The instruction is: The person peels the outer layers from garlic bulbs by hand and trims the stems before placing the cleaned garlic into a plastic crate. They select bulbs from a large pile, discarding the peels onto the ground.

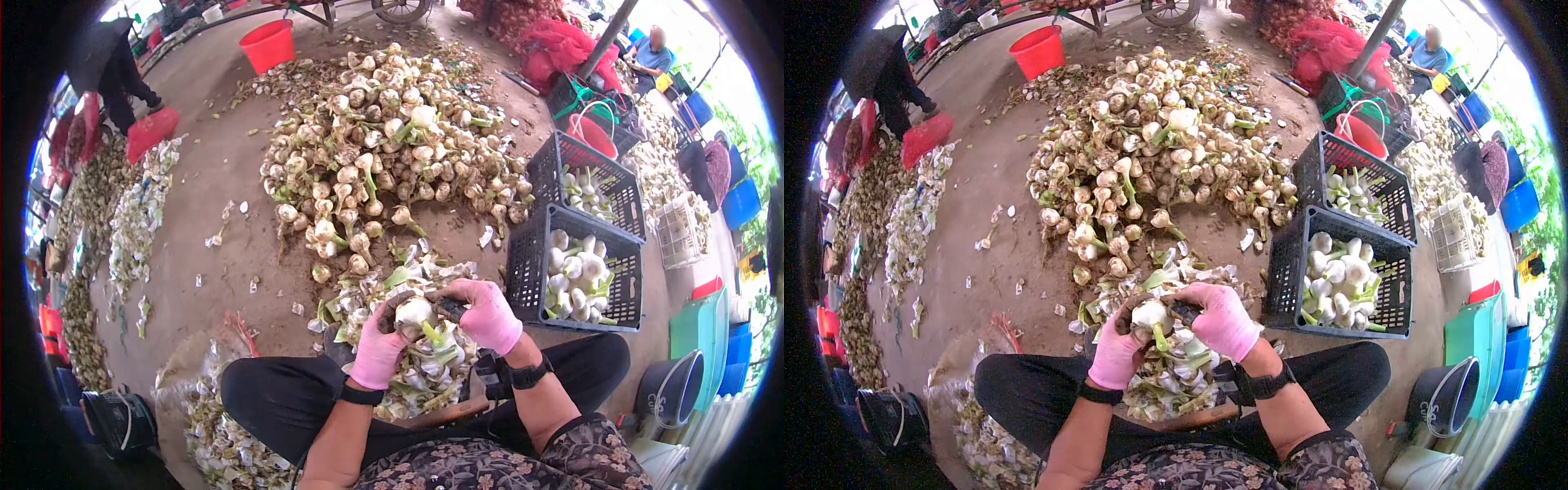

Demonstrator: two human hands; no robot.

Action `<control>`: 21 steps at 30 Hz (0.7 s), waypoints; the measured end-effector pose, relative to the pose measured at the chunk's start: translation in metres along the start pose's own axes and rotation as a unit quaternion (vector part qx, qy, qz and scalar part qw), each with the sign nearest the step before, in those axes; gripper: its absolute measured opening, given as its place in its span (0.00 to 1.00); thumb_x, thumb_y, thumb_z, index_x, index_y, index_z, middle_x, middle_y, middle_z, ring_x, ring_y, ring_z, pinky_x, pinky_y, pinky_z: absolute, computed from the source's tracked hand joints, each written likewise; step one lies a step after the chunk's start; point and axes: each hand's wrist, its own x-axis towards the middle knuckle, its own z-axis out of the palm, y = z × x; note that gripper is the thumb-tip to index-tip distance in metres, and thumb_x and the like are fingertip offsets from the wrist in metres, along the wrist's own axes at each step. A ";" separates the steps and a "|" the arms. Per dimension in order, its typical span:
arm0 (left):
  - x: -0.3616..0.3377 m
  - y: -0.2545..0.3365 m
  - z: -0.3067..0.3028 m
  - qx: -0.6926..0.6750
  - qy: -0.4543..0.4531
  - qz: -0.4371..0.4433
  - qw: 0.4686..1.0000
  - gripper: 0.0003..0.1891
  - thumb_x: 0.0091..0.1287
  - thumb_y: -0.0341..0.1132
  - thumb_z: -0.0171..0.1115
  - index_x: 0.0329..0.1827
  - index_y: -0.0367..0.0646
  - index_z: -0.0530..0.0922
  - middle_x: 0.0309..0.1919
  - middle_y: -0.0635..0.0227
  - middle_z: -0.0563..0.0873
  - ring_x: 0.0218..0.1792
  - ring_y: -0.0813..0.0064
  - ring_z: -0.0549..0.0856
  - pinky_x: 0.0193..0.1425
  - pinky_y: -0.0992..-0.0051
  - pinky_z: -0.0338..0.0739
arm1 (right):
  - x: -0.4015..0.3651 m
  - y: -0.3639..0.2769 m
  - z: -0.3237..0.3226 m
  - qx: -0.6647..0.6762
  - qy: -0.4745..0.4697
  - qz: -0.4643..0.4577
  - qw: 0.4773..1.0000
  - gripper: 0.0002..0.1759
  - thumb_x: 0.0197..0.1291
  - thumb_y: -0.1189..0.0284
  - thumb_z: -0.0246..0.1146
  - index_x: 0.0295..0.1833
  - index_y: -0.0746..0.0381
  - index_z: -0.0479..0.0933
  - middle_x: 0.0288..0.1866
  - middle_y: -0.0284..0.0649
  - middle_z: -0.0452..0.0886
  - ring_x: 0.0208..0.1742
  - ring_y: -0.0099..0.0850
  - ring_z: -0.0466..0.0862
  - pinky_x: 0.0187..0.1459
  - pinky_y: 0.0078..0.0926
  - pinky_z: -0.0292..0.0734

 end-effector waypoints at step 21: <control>0.001 0.011 0.001 -0.157 -0.097 -0.071 0.980 0.51 0.48 0.26 0.75 0.74 0.49 0.53 0.55 0.63 0.77 0.56 0.67 0.78 0.62 0.66 0.73 | 0.021 0.091 0.040 -0.315 -0.094 0.061 0.942 0.08 0.51 0.72 0.59 0.38 0.58 0.80 0.36 0.46 0.82 0.43 0.46 0.81 0.47 0.42 0.75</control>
